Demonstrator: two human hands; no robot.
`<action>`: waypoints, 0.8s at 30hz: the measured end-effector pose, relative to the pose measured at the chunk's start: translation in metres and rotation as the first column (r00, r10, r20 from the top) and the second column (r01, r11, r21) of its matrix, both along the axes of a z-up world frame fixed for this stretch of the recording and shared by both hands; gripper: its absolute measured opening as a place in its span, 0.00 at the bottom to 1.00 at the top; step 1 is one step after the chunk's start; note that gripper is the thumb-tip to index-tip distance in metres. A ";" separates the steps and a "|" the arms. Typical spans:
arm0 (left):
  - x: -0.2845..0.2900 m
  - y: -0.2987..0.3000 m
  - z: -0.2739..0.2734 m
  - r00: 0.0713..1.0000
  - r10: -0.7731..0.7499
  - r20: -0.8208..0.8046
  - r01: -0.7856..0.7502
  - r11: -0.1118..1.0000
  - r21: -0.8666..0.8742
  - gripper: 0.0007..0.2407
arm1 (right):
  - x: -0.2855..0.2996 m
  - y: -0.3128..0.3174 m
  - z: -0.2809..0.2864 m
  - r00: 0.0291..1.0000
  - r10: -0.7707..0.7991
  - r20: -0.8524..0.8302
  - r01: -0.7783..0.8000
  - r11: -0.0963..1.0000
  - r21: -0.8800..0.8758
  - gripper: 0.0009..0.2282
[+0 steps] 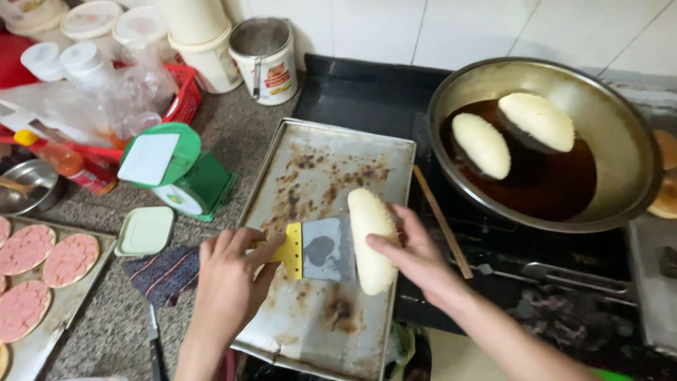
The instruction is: The recorder fries donuts and bread in a deep fryer and places them on cooling trays.
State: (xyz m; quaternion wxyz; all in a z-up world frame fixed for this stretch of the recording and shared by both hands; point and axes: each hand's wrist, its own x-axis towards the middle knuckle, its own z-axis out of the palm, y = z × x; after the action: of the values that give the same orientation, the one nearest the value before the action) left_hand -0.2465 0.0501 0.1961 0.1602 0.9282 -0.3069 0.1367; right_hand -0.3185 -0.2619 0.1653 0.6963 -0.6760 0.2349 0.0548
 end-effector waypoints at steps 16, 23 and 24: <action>-0.040 -0.054 -0.003 0.985 0.166 0.044 -0.164 0.986 -0.039 0.21 | 0.011 -0.319 0.097 0.987 0.037 -0.155 -0.151 0.529 -0.835 0.46; -0.057 -0.051 -0.023 0.957 0.290 -0.028 -0.289 0.956 0.042 0.21 | 0.058 -0.396 0.001 0.950 0.081 -0.301 -0.312 0.267 -0.912 0.48; -0.060 -0.048 -0.029 0.951 0.308 -0.018 -0.308 0.951 0.035 0.21 | 0.059 -0.393 -0.001 0.934 0.072 -0.351 -0.358 0.220 -0.907 0.48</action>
State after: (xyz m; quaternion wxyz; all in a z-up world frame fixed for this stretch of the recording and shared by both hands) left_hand -0.3065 0.0020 0.1675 0.1257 0.9686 -0.1587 0.1444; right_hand -0.2591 -0.6554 0.1646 0.0911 -0.9721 0.2025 0.0755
